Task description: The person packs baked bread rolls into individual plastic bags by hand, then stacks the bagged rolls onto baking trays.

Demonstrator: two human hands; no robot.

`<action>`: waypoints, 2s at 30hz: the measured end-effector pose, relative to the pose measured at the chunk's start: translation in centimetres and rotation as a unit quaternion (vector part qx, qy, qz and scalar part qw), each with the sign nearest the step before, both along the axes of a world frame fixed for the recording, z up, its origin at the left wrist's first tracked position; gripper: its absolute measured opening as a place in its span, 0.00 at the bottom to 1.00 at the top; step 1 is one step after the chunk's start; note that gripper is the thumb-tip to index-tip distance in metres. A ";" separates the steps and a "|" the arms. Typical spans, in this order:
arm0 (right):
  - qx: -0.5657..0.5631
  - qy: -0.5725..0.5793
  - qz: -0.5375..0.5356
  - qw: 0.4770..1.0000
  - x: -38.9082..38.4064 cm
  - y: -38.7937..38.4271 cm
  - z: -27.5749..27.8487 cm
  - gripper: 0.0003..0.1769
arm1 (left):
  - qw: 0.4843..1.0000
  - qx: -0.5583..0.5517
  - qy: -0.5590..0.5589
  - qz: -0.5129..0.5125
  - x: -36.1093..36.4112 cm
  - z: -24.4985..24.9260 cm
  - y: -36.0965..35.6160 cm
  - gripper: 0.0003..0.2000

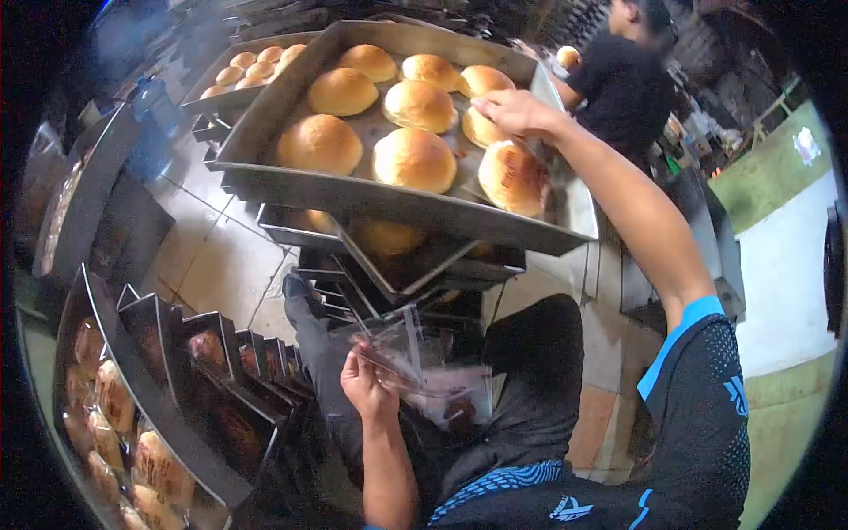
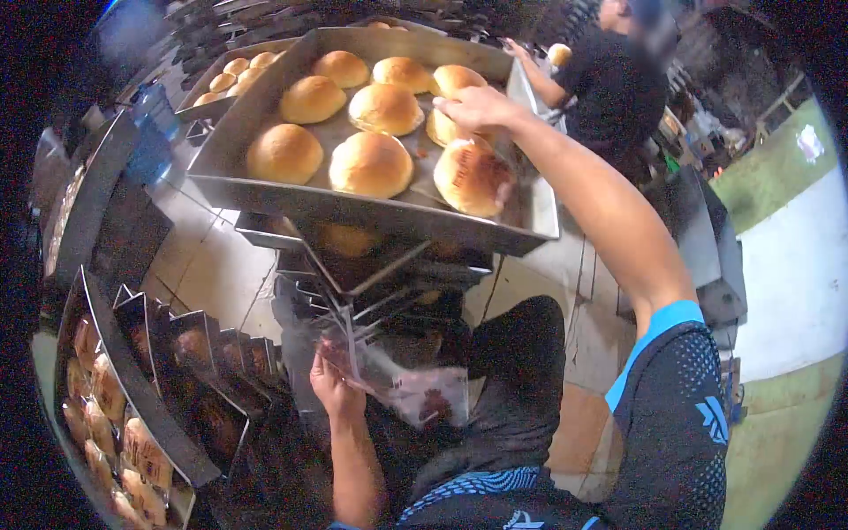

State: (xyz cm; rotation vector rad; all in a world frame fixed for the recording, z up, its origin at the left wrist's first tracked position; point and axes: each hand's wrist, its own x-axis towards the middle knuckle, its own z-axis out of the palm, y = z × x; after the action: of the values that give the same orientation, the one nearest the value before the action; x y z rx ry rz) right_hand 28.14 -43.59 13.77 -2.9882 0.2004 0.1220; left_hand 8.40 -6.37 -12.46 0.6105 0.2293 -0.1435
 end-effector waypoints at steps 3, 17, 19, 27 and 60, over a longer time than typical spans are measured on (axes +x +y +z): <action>-0.031 -0.024 -0.072 0.997 3.0 -0.1 0.6 0.38 | 1.000 -0.007 -0.002 0.002 0.0 0.4 0.8 0.10; 0.647 -0.081 0.076 0.754 -25.1 5.8 4.0 0.31 | 0.988 0.138 -0.058 0.048 -0.7 8.2 0.8 0.07; 0.659 -0.010 0.036 0.752 -28.6 9.9 0.5 0.29 | 0.948 0.297 -0.096 0.053 -1.4 10.5 0.3 0.07; 0.338 -0.300 0.227 0.863 -33.6 20.3 -5.0 0.33 | 0.964 0.090 -0.221 -0.113 -6.6 17.8 -2.4 0.48; 0.623 0.061 0.445 0.641 -32.1 19.0 -6.4 0.05 | 0.998 0.026 -0.027 -0.046 -3.8 16.9 1.9 0.33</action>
State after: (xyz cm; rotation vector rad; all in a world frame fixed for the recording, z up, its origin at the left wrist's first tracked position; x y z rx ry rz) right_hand -3.95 -24.60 7.39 -1.4112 -0.9583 0.3649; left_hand 4.58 -4.44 4.49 0.6770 0.1536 -0.2093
